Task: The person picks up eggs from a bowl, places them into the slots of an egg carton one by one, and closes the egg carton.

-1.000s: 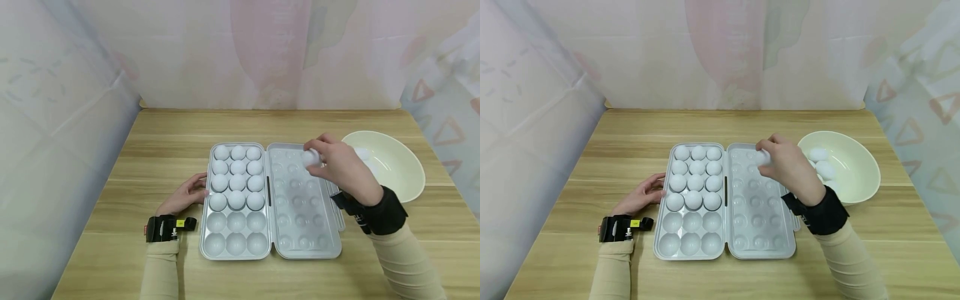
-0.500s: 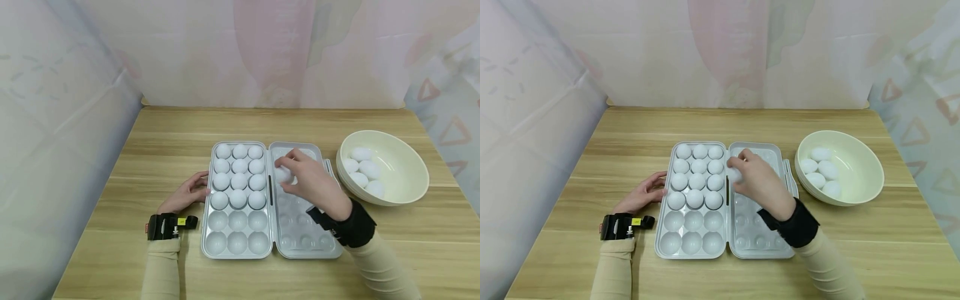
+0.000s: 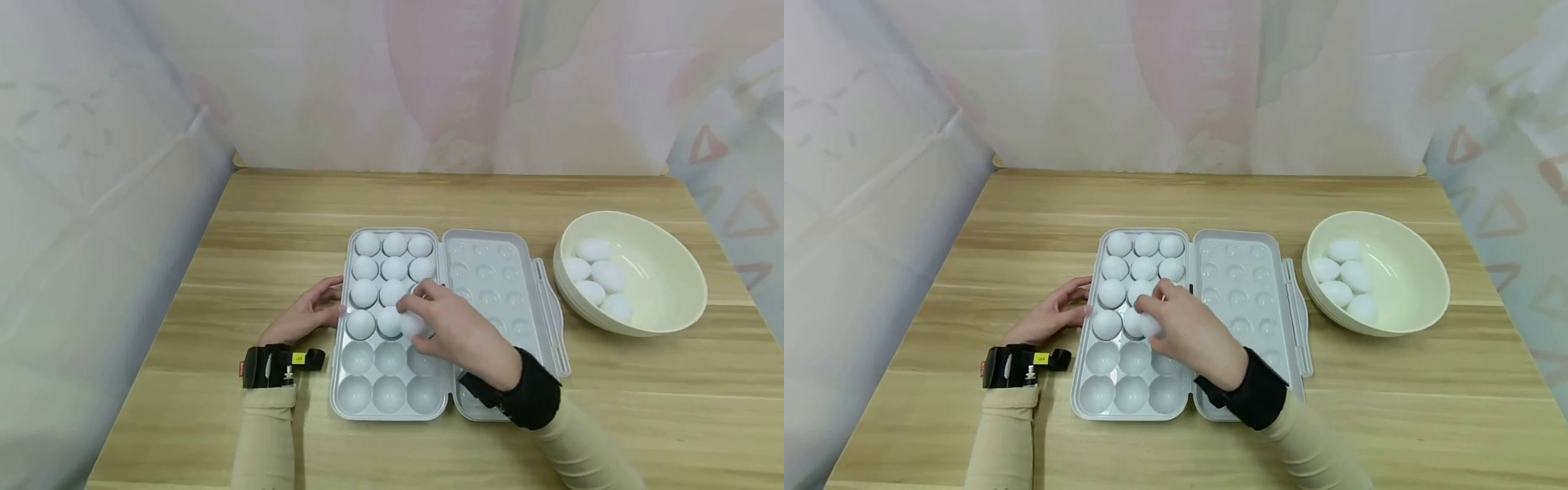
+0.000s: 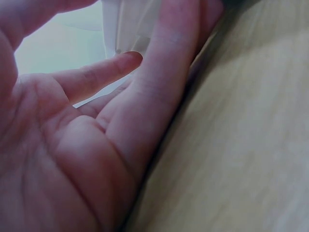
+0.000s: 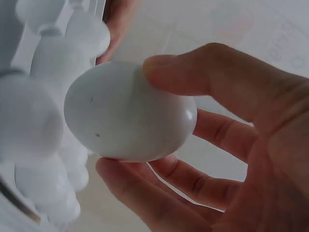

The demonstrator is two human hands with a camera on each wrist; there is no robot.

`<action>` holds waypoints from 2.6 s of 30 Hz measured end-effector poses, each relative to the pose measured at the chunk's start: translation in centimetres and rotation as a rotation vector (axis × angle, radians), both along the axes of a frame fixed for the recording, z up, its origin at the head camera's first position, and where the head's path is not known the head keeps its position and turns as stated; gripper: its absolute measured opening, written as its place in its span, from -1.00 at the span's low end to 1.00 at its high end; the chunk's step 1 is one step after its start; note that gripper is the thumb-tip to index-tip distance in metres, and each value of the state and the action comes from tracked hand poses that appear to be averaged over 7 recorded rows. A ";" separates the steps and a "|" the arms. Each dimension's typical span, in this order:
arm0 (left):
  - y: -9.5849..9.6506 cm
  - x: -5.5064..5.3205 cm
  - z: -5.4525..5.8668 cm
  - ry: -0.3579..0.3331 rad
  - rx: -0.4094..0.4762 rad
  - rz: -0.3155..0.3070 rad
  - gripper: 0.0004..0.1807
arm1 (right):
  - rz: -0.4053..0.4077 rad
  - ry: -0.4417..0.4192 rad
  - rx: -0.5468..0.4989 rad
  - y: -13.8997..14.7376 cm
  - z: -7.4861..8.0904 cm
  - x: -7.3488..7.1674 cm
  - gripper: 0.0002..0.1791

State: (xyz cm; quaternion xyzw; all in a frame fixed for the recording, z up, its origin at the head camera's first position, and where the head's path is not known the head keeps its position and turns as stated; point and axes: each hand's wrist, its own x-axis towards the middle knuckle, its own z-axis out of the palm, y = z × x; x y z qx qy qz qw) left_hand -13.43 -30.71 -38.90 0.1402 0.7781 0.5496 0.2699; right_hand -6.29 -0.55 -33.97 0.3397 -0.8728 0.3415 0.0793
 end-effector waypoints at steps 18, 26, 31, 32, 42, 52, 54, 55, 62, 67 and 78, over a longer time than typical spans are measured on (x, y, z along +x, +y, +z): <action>0.9 -0.2 0.1 0.013 -0.020 -0.006 -0.37 | 0.220 -0.034 0.051 -5.1 -0.6 0.5 -0.59; 1.7 -0.2 0.2 -0.020 -0.010 -0.010 -0.36 | 0.233 0.022 0.173 -6.2 -1.2 0.6 -0.61; 2.0 -0.2 0.4 -0.018 -0.018 -0.017 -0.36 | 0.223 0.040 0.217 -6.5 -1.6 0.6 -0.61; 2.0 -0.2 0.5 -0.017 -0.022 -0.018 -0.36 | 0.222 0.050 0.226 -6.6 -1.7 0.6 -0.61; 2.2 -0.5 0.5 -0.009 -0.027 -0.028 -0.37 | 0.163 0.092 0.244 -6.9 -2.3 1.1 -0.60; 2.1 -0.5 0.6 -0.004 -0.035 -0.029 -0.37 | 0.122 0.105 0.226 -6.8 -2.7 1.5 -0.61; 2.0 -0.5 0.6 -0.003 -0.035 -0.028 -0.37 | 0.123 0.101 0.213 -6.7 -2.7 1.5 -0.61; 2.0 -0.4 0.5 -0.002 -0.035 -0.028 -0.37 | 0.125 0.103 0.208 -6.6 -2.8 1.5 -0.62; 1.6 -0.1 0.2 0.005 -0.047 -0.017 -0.36 | 0.118 0.081 0.184 -5.9 -2.7 1.8 -0.60; 1.2 0.0 0.0 0.017 -0.041 -0.017 -0.36 | 0.095 0.053 0.181 -5.2 -2.0 1.8 -0.58; 0.1 0.1 0.1 0.017 -0.035 -0.028 -0.37 | 0.053 -0.004 0.072 -2.7 -0.5 0.7 -0.63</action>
